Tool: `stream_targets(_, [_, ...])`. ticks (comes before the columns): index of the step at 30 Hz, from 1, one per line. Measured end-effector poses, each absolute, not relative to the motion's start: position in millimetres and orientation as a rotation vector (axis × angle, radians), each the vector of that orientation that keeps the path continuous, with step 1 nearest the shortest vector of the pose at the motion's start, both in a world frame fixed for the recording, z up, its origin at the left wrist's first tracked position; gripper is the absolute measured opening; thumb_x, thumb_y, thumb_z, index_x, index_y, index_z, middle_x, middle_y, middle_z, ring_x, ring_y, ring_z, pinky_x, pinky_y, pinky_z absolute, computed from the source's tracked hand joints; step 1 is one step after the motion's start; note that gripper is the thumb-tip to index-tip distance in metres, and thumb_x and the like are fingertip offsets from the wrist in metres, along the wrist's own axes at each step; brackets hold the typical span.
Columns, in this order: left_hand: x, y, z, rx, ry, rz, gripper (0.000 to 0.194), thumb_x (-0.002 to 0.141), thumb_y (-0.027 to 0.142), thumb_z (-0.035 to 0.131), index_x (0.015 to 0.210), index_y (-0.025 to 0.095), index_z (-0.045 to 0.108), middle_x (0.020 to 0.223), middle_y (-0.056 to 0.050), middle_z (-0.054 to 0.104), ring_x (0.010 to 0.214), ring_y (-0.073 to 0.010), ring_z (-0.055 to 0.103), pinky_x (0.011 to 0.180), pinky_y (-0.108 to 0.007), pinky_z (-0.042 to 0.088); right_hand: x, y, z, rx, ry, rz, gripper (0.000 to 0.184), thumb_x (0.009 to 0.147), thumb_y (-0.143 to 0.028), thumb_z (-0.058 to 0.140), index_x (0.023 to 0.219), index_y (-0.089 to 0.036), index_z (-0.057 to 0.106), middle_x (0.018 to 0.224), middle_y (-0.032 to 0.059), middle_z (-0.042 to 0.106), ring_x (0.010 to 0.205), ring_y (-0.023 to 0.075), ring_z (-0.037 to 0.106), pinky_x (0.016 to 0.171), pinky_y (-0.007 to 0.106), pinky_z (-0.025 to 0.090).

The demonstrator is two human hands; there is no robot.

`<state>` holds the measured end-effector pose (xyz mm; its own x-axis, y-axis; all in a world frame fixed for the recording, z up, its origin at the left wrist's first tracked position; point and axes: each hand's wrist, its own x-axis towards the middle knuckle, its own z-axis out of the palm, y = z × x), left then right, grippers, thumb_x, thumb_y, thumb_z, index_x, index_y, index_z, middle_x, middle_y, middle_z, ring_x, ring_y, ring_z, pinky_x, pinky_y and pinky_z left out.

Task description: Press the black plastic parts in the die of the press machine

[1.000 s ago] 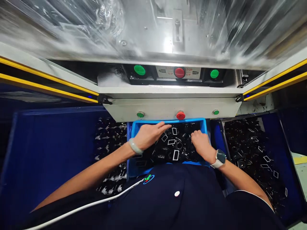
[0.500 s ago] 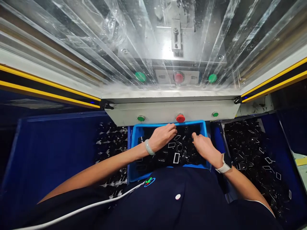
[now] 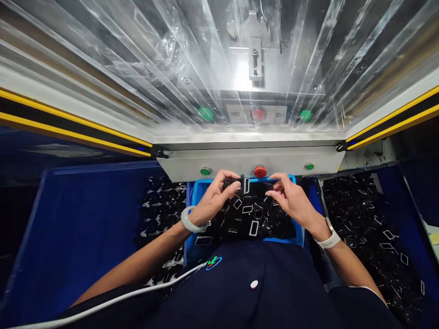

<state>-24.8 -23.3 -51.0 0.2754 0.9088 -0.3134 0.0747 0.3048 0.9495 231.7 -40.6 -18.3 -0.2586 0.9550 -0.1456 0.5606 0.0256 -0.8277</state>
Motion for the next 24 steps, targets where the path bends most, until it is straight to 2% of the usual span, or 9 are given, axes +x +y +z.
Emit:
stream_targets(2, [-23.5, -23.5, -47.7, 1.178, 1.089, 0.713, 0.037, 0.088, 0.039, 0.071, 0.114, 0.022, 0.051, 0.096, -0.001, 0.056, 0.075, -0.0143, 0.053, 0.064, -0.027, 0.046, 222.0, -36.7, -11.9, -1.504, -1.762, 1.109, 0.025, 0.098, -0.040, 0.071, 0.116, -0.023, 0.066, 0.093, 0.0019, 0.073, 0.082, 0.0170, 0.070, 0.074, 0.031, 0.057])
stream_targets(4, [-22.0, -23.4, -46.1, 1.231, 1.024, 0.676, 0.038, 0.083, 0.032, 0.070, 0.114, 0.023, 0.049, 0.098, -0.002, 0.054, 0.078, -0.0155, 0.053, 0.065, -0.028, 0.047, 212.1, -32.7, -6.5, -1.423, -1.765, 1.094, 0.017, 0.099, -0.037, 0.070, 0.111, -0.024, 0.070, 0.099, 0.0028, 0.074, 0.088, 0.0169, 0.070, 0.078, 0.031, 0.057])
stream_targets(7, [-17.5, -22.7, -45.9, 1.292, 0.965, 0.661, 0.038, 0.081, 0.026, 0.064, 0.114, 0.024, 0.047, 0.101, -0.003, 0.052, 0.084, -0.0176, 0.054, 0.070, -0.030, 0.048, 198.8, -28.3, -3.6, -1.342, -1.824, 1.069, 0.013, 0.101, -0.029, 0.066, 0.109, -0.027, 0.077, 0.106, 0.0042, 0.070, 0.090, 0.0157, 0.068, 0.076, 0.030, 0.057])
stream_targets(11, [-9.4, -20.3, -46.1, 1.449, 0.966, 0.740, 0.038, 0.082, 0.023, 0.065, 0.115, 0.024, 0.046, 0.111, -0.005, 0.050, 0.094, -0.0202, 0.055, 0.081, -0.036, 0.052, 188.0, -25.0, -9.4, -1.415, -1.683, 1.079, 0.007, 0.095, -0.032, 0.074, 0.096, -0.025, 0.075, 0.098, 0.0038, 0.067, 0.087, 0.0166, 0.067, 0.070, 0.029, 0.058])
stream_targets(14, [-5.2, -14.8, -44.4, 1.586, 0.960, 0.821, 0.036, 0.089, 0.026, 0.068, 0.119, 0.023, 0.046, 0.116, -0.009, 0.050, 0.106, -0.0237, 0.055, 0.095, -0.042, 0.052, 186.6, -18.9, -15.1, -1.486, -1.478, 1.110, 0.020, 0.088, -0.037, 0.081, 0.088, -0.023, 0.067, 0.091, 0.0017, 0.069, 0.084, 0.0166, 0.068, 0.072, 0.030, 0.059])
stream_targets(16, [-3.2, -9.2, -42.8, 1.606, 0.940, 0.856, 0.034, 0.095, 0.031, 0.066, 0.121, 0.023, 0.046, 0.117, -0.009, 0.050, 0.108, -0.0242, 0.055, 0.099, -0.043, 0.051, 187.3, -12.3, -17.7, -1.482, -1.362, 1.152, 0.025, 0.086, -0.040, 0.083, 0.089, -0.023, 0.064, 0.090, 0.0005, 0.070, 0.084, 0.0162, 0.068, 0.075, 0.030, 0.059])
stream_targets(21, [3.3, 2.9, -42.3, 1.552, 0.926, 0.933, 0.035, 0.098, 0.037, 0.069, 0.122, 0.024, 0.048, 0.115, -0.008, 0.053, 0.102, -0.0224, 0.057, 0.094, -0.040, 0.053, 184.8, -0.5, -20.3, -1.429, -1.261, 1.161, 0.033, 0.084, -0.043, 0.085, 0.091, -0.024, 0.059, 0.089, -0.0002, 0.069, 0.084, 0.0156, 0.068, 0.079, 0.032, 0.059])
stream_targets(24, [5.5, 11.2, -39.8, 1.544, 0.978, 1.049, 0.021, 0.102, 0.034, 0.062, 0.116, 0.023, 0.052, 0.110, -0.007, 0.057, 0.102, -0.0214, 0.059, 0.094, -0.039, 0.053, 181.5, 6.5, -12.0, -1.443, -1.300, 1.103, 0.032, 0.085, -0.044, 0.083, 0.091, -0.024, 0.058, 0.089, 0.0003, 0.069, 0.085, 0.0163, 0.068, 0.078, 0.032, 0.059])
